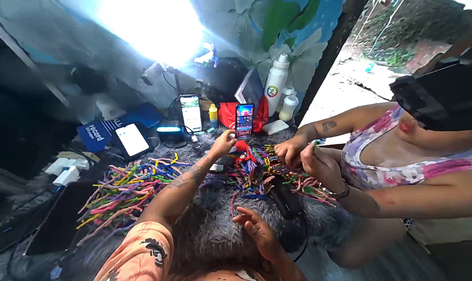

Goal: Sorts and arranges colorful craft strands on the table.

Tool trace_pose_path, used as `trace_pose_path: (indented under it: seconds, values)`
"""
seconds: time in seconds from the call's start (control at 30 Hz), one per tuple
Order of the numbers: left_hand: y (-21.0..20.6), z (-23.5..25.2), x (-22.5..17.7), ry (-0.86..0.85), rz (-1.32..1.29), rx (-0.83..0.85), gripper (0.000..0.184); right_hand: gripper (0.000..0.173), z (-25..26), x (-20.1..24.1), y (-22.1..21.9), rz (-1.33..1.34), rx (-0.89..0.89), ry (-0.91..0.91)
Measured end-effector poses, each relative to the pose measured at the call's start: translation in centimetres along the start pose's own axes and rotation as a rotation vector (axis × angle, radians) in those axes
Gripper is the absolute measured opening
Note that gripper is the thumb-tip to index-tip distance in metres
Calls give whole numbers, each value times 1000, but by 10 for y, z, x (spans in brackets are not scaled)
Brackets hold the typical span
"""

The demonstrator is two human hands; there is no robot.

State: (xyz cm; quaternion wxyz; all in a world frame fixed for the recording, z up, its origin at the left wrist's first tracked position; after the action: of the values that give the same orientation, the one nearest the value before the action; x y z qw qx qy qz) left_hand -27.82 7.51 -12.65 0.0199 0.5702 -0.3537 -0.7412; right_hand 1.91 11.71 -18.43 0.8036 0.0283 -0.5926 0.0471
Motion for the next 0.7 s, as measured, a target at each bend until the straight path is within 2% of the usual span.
trace_pose_path:
  seconds: [0.1,0.23,0.4,0.6,0.7]
  values:
    - [-28,5,-3,-24,163,102,41,66,-1,0,2,29,-9,-11]
    - [-42,4,1,-57,402,55,39,62,-5,0,4,62,-26,-10]
    - [-29,2,24,27,429,37,46,57,-5,0,2,63,-20,-16]
    - [-3,-18,23,39,519,68,33,65,-2,-1,4,33,-68,53]
    - [8,-35,16,5,475,105,31,49,-1,-2,6,-11,-163,53]
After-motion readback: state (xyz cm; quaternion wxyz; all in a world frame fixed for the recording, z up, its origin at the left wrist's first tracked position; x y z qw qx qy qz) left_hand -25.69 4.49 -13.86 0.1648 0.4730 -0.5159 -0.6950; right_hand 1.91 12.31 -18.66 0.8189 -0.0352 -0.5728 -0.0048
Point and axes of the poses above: each hand's wrist, its own z-axis towards the middle knuckle, its own y-axis out of the back of the hand, x = y × z, the point moved 9 cm from there along z, towards the middle knuckle, and after that the axes turned 2 degrees about -x, right-handed, at the moved point
